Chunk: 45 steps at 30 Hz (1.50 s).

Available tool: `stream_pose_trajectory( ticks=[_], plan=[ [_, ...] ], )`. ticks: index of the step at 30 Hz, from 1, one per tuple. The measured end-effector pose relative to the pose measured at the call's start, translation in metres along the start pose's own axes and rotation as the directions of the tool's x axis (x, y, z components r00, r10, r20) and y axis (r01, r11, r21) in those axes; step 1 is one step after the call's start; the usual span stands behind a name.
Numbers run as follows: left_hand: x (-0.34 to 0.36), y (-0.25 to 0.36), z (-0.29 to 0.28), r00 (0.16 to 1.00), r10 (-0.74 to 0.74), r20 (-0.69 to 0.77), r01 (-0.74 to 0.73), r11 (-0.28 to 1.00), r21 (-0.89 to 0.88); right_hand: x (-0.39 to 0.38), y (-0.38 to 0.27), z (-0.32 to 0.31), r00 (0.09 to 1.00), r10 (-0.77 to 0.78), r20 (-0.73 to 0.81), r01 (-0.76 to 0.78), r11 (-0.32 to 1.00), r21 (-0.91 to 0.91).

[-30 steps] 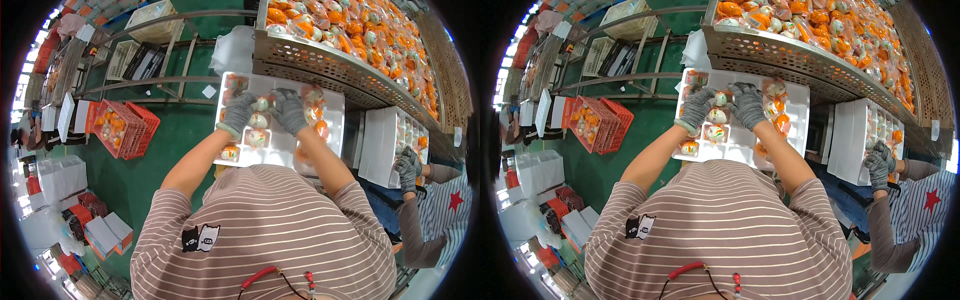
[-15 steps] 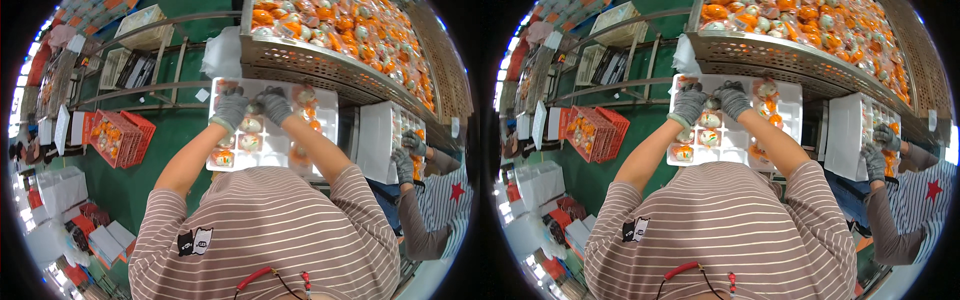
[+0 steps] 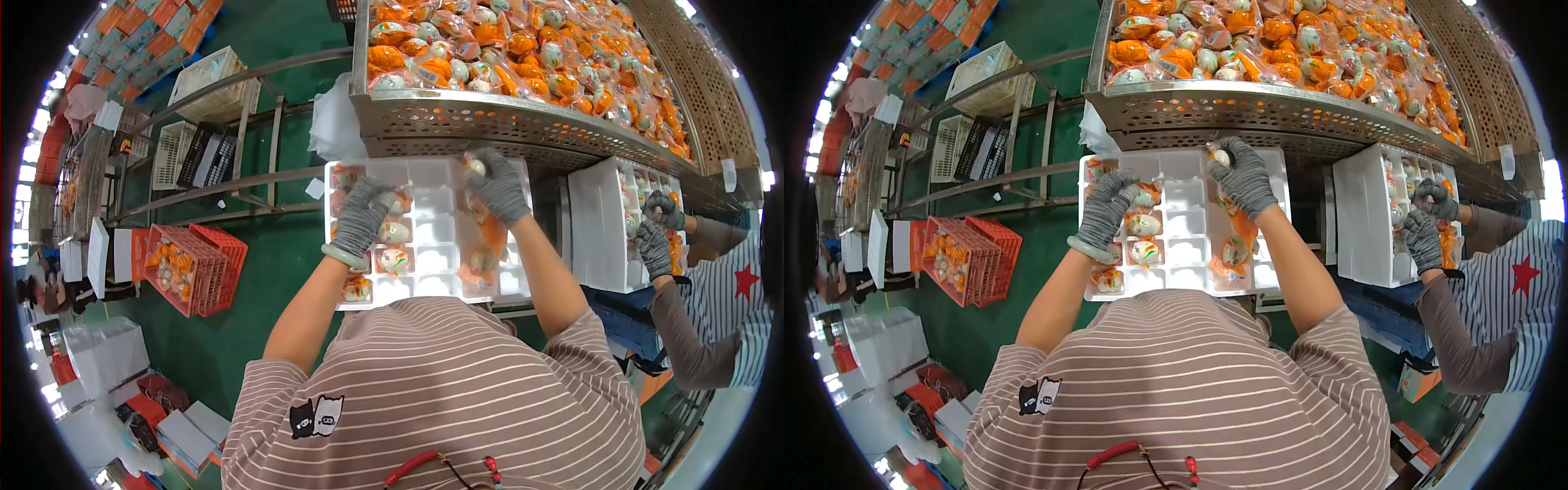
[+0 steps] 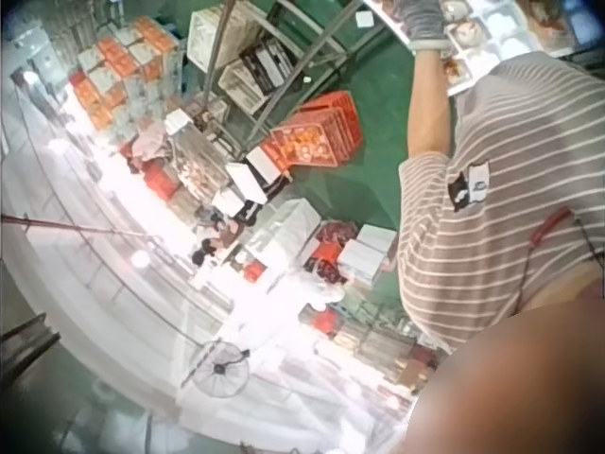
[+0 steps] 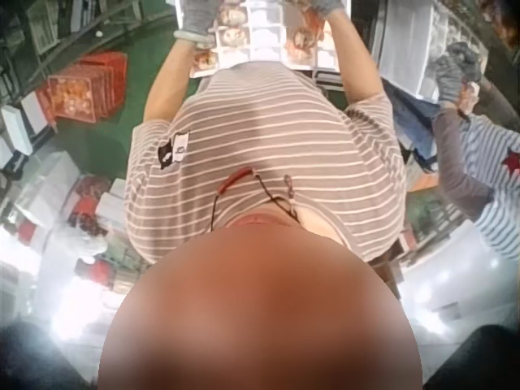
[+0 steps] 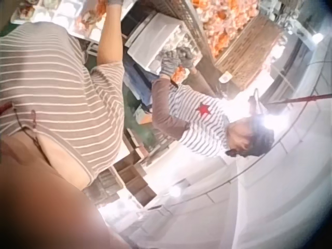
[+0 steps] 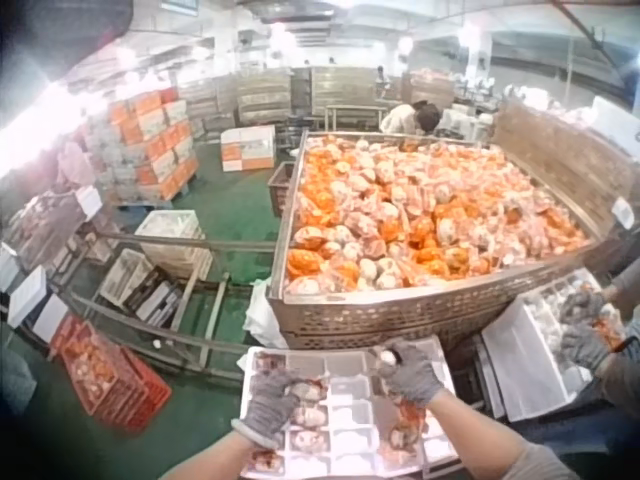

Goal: Packing individually wrapped produce into plastic trays and then into larger boxes for distribution.

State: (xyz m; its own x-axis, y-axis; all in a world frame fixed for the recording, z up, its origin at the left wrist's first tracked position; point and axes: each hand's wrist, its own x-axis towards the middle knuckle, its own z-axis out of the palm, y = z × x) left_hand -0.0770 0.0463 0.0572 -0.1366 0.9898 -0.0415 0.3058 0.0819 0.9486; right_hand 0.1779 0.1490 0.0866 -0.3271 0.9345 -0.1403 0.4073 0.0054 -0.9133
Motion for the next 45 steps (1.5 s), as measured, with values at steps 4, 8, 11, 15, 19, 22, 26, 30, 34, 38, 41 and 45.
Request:
stream_pose_trajectory(
  ticks=[4,8,11,15,19,22,26,30,34,38,41,45],
  plan=[
    [-0.011,0.053,0.006,0.871,-0.272,0.409,0.484,0.621,-0.617,-0.022,-0.025,0.028,0.922,0.056,0.384,-0.359,0.499,0.789],
    [-0.019,0.054,0.008,0.852,-0.186,0.489,0.475,0.667,-0.574,-0.051,-0.057,0.052,0.937,-0.049,0.346,-0.11,0.897,0.427],
    [-0.035,0.054,-0.009,0.83,-0.185,0.526,0.541,0.494,-0.681,-0.054,-0.072,0.039,0.805,-0.179,0.566,-0.061,0.923,0.379],
    [-0.03,0.048,-0.025,0.888,-0.147,0.435,0.413,0.67,-0.617,-0.034,-0.078,0.058,0.824,-0.082,0.56,-0.133,0.934,0.332],
    [0.012,0.008,-0.034,0.904,-0.417,0.096,0.421,0.822,-0.384,0.008,-0.075,0.094,0.923,-0.127,0.364,0.226,0.943,-0.245],
    [0.032,-0.011,-0.03,0.964,-0.23,-0.131,0.244,0.964,0.103,0.038,-0.034,0.117,0.906,-0.356,0.229,0.384,0.461,-0.8],
    [0.031,-0.039,-0.031,0.978,0.206,-0.029,-0.154,0.808,0.569,0.044,-0.029,0.135,0.896,-0.327,0.3,0.433,0.504,-0.747],
    [0.017,-0.037,-0.014,0.977,0.129,0.171,-0.214,0.605,0.767,0.052,-0.002,0.137,0.859,-0.061,0.508,0.444,0.584,-0.68],
    [0.012,-0.025,0.0,0.987,0.1,0.126,-0.16,0.558,0.814,0.054,-0.036,0.125,0.766,0.059,0.64,0.512,0.546,-0.663],
    [0.017,0.0,-0.008,0.981,-0.06,0.182,-0.136,0.452,0.882,0.012,-0.045,0.054,0.882,-0.281,0.377,0.436,0.789,-0.433],
    [0.024,-0.022,0.001,0.991,-0.07,0.118,-0.08,0.408,0.91,-0.009,-0.043,-0.002,0.962,0.088,0.258,0.136,0.667,-0.733],
    [0.032,-0.033,0.005,0.994,-0.055,0.094,-0.055,0.488,0.871,-0.036,0.008,-0.019,0.934,0.256,0.251,0.042,0.617,-0.785]
  ],
)
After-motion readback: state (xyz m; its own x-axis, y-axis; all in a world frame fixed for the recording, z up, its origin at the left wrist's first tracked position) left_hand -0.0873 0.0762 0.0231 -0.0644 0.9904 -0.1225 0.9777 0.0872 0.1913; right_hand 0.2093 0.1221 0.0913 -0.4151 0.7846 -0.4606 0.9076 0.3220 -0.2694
